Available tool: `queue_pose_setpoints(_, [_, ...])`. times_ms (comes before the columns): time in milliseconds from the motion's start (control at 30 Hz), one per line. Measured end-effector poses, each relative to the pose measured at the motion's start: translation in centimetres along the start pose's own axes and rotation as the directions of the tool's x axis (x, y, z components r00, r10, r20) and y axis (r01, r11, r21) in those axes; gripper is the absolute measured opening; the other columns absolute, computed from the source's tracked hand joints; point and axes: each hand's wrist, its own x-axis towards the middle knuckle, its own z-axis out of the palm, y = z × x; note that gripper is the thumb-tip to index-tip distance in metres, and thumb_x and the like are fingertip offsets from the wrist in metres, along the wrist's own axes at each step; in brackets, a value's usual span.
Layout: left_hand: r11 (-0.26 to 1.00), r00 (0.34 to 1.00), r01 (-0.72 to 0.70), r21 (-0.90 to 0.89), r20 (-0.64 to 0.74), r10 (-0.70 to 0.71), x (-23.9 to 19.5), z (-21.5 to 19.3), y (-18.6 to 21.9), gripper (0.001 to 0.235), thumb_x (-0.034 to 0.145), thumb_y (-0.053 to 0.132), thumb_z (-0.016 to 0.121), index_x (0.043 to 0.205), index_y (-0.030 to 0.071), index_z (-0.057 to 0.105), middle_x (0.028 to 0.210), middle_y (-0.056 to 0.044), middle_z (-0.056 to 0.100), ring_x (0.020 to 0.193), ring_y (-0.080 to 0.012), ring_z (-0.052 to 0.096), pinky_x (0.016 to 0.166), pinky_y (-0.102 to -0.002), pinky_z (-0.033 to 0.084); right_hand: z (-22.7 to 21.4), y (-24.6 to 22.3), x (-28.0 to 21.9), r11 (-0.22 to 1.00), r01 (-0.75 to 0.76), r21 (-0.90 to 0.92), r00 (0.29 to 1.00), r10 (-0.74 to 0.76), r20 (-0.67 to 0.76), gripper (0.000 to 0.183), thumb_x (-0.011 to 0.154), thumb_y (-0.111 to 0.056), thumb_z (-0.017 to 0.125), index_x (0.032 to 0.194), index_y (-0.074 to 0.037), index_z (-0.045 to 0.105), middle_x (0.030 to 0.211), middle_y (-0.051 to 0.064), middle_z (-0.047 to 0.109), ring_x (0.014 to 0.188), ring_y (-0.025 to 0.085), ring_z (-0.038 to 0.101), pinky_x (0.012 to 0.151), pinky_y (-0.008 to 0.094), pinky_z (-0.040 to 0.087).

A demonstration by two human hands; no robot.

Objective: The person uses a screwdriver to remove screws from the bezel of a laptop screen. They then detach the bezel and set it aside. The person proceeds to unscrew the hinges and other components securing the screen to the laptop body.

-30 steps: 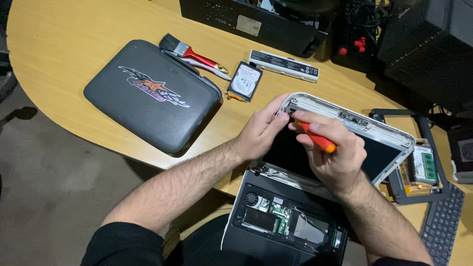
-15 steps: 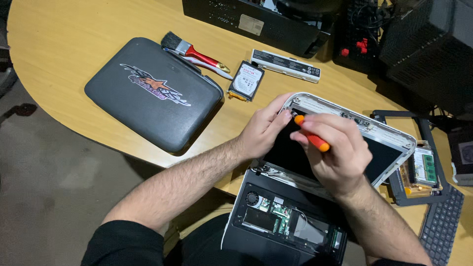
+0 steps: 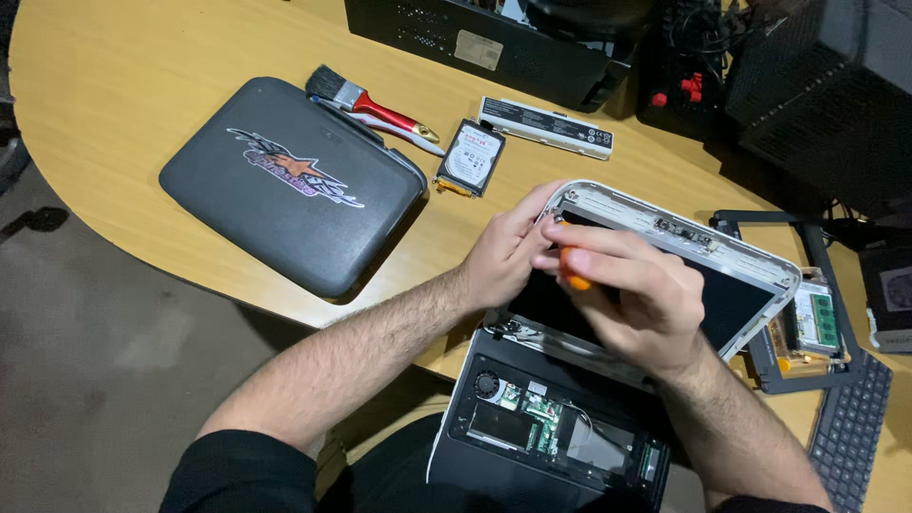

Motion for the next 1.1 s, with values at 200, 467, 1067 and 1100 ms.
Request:
queue_pose_setpoints(200, [0.999, 1.000, -0.017, 0.027, -0.001, 0.017, 0.2, -0.2, 0.3, 0.051, 0.132, 0.021, 0.054, 0.180, 0.005, 0.059, 0.142, -0.020, 0.084, 0.127, -0.0170, 0.071, 0.115, -0.055, 0.066, 0.3, 0.7, -1.7, 0.976, -0.097, 0.193, 0.989, 0.117, -0.096, 0.037, 0.104, -0.006, 0.091, 0.126, 0.007, 0.064, 0.128, 0.039, 0.087, 0.083, 0.028, 0.090, 0.071, 0.038, 0.078])
queue_pose_setpoints(467, [0.993, 0.998, 0.040, -0.108, 0.043, -0.036, -0.2, -0.4, -0.6, 0.053, 0.133, 0.019, 0.046, 0.182, 0.002, 0.052, 0.118, -0.011, 0.082, 0.100, -0.0100, 0.073, 0.092, -0.040, 0.072, 0.2, 1.3, -2.6, 0.966, -0.111, 0.234, 0.988, 0.133, -0.083, 0.054, 0.104, -0.017, 0.089, 0.142, 0.012, 0.063, 0.129, 0.036, 0.083, 0.101, 0.039, 0.090, 0.090, 0.050, 0.078])
queue_pose_setpoints(1067, [0.999, 0.998, 0.046, 0.014, 0.046, -0.047, 0.1, -0.9, 0.5, 0.053, 0.132, 0.020, 0.047, 0.180, 0.000, 0.055, 0.144, -0.021, 0.085, 0.129, -0.0175, 0.070, 0.120, -0.052, 0.064, 1.2, 1.1, -3.0, 0.947, -0.036, 0.320, 0.973, 0.105, -0.204, 0.030, 0.110, -0.009, 0.085, 0.126, 0.014, 0.073, 0.124, 0.039, 0.082, 0.081, 0.034, 0.092, 0.069, 0.045, 0.081])
queue_pose_setpoints(1100, [0.998, 0.997, 0.055, -0.001, 0.048, -0.055, 0.1, -0.9, 0.5, 0.053, 0.132, 0.020, 0.047, 0.180, 0.001, 0.054, 0.144, -0.019, 0.084, 0.130, -0.0171, 0.070, 0.120, -0.053, 0.063, 1.3, 1.3, -3.2, 0.949, -0.018, 0.316, 0.973, 0.089, -0.212, 0.034, 0.111, -0.011, 0.082, 0.131, 0.015, 0.072, 0.120, 0.037, 0.083, 0.080, 0.033, 0.092, 0.069, 0.046, 0.081])
